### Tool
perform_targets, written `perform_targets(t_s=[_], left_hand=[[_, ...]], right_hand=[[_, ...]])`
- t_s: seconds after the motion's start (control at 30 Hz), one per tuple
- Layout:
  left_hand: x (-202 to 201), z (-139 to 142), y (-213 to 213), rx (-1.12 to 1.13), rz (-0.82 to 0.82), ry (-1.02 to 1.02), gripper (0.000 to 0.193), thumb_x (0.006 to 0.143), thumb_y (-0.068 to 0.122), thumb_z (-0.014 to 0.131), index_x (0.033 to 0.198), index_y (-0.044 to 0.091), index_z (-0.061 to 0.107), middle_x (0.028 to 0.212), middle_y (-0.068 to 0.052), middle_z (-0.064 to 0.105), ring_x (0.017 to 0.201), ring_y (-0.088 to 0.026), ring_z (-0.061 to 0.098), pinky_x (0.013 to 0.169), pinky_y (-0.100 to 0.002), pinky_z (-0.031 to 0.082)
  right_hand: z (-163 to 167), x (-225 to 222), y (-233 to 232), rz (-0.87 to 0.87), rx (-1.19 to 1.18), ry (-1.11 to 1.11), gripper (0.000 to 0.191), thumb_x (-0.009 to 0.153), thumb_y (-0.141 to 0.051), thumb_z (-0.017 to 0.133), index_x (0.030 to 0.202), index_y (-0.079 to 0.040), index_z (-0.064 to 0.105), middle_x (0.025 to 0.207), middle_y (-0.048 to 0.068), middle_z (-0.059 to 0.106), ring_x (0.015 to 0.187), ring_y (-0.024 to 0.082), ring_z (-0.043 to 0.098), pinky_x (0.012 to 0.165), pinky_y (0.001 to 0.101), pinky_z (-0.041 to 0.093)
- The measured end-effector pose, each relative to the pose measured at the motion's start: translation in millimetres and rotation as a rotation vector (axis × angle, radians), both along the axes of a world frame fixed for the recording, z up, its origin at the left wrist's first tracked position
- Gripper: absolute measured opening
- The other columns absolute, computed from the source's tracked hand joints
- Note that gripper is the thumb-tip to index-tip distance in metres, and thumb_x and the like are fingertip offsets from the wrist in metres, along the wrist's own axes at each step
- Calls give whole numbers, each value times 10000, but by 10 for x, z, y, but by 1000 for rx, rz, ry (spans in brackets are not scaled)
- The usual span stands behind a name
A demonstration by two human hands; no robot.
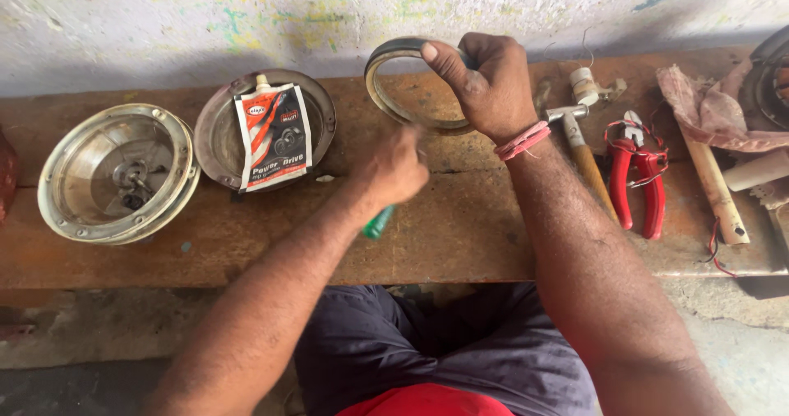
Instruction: The person uses a green-handled screwdriver to scrape and clean the inner surface of a metal ring. The person rotates the ring and continues scraping along the inner circumference. The person then wipes the ring with a cloth.
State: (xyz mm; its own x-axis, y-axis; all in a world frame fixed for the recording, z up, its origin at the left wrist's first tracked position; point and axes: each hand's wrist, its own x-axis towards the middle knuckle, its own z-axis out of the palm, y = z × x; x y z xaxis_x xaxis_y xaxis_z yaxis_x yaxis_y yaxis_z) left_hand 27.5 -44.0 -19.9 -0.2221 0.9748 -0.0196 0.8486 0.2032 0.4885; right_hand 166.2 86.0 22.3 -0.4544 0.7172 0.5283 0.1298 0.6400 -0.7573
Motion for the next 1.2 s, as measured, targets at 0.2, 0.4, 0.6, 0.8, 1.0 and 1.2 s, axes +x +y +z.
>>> perform_targets(t_s=[0.2, 0.4, 0.6, 0.8, 1.0, 1.2], left_hand=[[-71, 182, 27, -15, 53, 183, 663, 873, 71, 681, 1493, 88, 447, 908, -127, 657, 494, -149, 572, 369, -301, 479], [179, 233, -57, -54, -3, 22, 771, 852, 38, 661, 1560, 60, 356, 805, -68, 653, 478, -130, 552, 363, -287, 458], [-35, 135, -27, 34, 34, 355, 716, 835, 96, 706, 1493, 43, 430, 818, -113, 622, 535, -141, 548, 425, -311, 467], [145, -39, 36, 219, -71, 36, 663, 807, 52, 696, 1438, -14, 504, 887, -135, 708, 697, -169, 632, 600, -350, 565], [-54, 159, -35, 13, 58, 337, 578, 920, 64, 646, 1468, 1, 476, 804, -128, 691, 557, -180, 641, 452, -330, 525], [177, 159, -66, -22, -56, 78, 774, 829, 48, 686, 1534, 50, 369, 723, -53, 609, 458, -148, 525, 354, -318, 459]], right_hand=[[4, -19, -6, 39, -17, 19, 549, 975, -518, 769, 650, -122, 571, 526, -37, 514, 469, 55, 462, 404, 283, 333], [33, -9, -29, 47, -56, 38, 550, 990, -481, 791, 663, -98, 571, 556, -28, 468, 531, 70, 387, 446, 311, 270], [44, -19, -67, 61, -46, 2, 536, 971, -488, 779, 653, -109, 574, 525, -40, 487, 491, 63, 426, 416, 303, 298], [64, -19, -69, 26, -4, -24, 566, 984, -480, 785, 633, -93, 567, 525, -24, 455, 505, 71, 382, 435, 305, 270], [64, -20, -73, 68, -69, 5, 555, 963, -503, 779, 645, -97, 575, 534, -51, 476, 511, 56, 399, 435, 293, 286], [40, -11, -55, 51, -34, 23, 548, 966, -517, 776, 649, -108, 597, 533, -46, 481, 510, 59, 404, 440, 292, 294]])
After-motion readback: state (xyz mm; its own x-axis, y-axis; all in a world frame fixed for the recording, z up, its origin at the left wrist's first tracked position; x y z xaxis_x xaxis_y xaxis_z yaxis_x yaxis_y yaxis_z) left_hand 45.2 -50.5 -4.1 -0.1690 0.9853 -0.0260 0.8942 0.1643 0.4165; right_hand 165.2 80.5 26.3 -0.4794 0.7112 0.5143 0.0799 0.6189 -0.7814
